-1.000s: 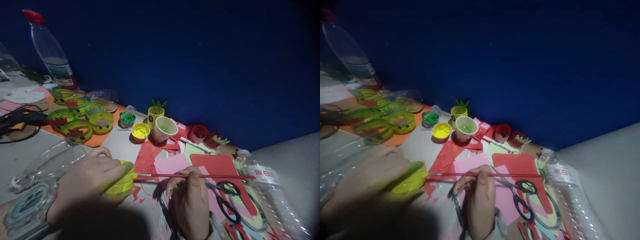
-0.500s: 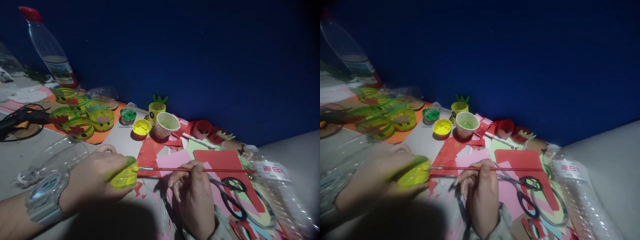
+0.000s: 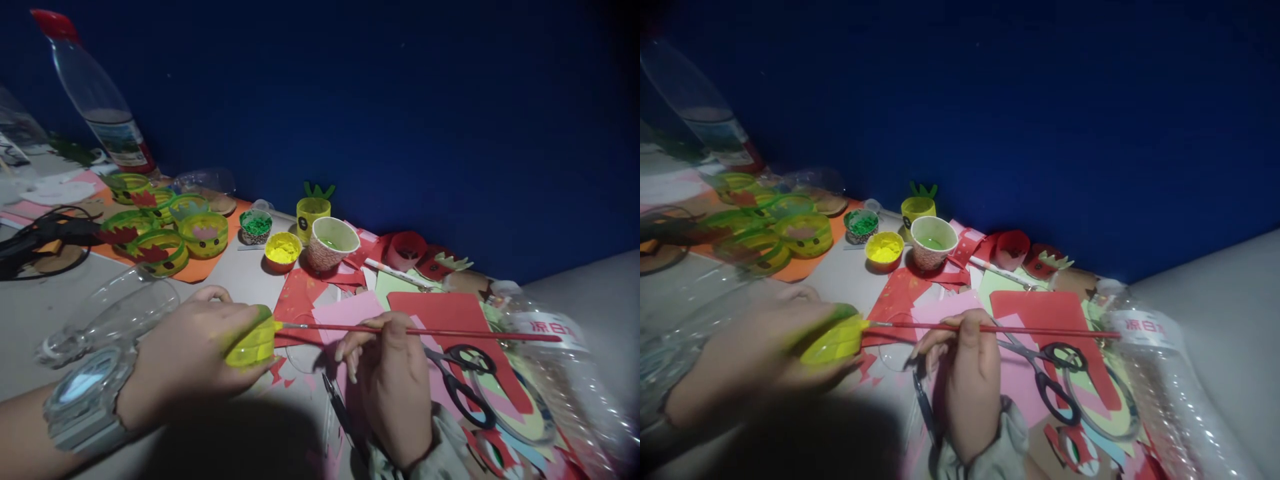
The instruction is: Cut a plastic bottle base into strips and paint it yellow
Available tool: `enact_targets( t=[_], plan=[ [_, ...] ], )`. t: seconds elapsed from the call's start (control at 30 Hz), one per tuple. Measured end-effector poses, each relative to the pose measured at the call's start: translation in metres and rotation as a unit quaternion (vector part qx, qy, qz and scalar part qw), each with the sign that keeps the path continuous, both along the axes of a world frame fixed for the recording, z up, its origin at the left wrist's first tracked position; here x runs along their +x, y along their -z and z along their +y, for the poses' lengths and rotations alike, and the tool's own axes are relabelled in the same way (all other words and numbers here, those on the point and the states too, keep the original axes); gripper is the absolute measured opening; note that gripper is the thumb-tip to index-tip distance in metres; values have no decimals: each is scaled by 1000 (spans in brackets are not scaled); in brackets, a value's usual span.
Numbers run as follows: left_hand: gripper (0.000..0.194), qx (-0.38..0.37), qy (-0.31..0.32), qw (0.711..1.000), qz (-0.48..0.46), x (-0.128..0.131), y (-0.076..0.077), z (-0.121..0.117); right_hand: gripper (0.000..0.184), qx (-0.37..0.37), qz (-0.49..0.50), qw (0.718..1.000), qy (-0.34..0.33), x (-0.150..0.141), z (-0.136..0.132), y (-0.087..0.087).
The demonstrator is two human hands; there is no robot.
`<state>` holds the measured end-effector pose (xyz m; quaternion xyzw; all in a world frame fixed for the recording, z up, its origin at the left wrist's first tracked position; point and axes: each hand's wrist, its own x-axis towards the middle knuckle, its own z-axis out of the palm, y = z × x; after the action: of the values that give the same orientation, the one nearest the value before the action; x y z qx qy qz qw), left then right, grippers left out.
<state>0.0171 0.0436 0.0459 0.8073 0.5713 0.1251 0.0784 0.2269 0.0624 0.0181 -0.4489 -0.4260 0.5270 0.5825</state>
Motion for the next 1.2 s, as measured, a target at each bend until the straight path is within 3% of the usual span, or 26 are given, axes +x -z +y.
enact_targets(
  t=[0.1, 0.3, 0.47, 0.6, 0.77, 1.03, 1.2],
  plan=[
    [20, 8, 0, 1000, 0, -1, 0, 0, 35, 8, 13, 1000, 13, 1, 1, -3],
    [22, -18, -11, 1000, 21, 3, -2, 0, 29, 22, 52, 996, -69, 1, -7, 3],
    [26, -79, -66, 994, 26, 5, -5, -1, 29, 17, 24, 1000, 1, 2, -1, 2],
    [26, -56, -95, 992, 59, 8, -5, -3, 34, 12, 36, 999, -20, 1, -3, -7],
    [28, -9, -52, 996, 76, 12, -1, -9, 30, 1, 51, 996, -73, 0, -10, -3],
    [33, -10, -33, 997, 73, 3, 0, -5, 42, -5, -2, 1000, 26, 2, 5, -9],
    [30, 9, -31, 997, 66, 3, 4, -6, 43, -14, -4, 999, -33, -1, -3, -10]
  ],
)
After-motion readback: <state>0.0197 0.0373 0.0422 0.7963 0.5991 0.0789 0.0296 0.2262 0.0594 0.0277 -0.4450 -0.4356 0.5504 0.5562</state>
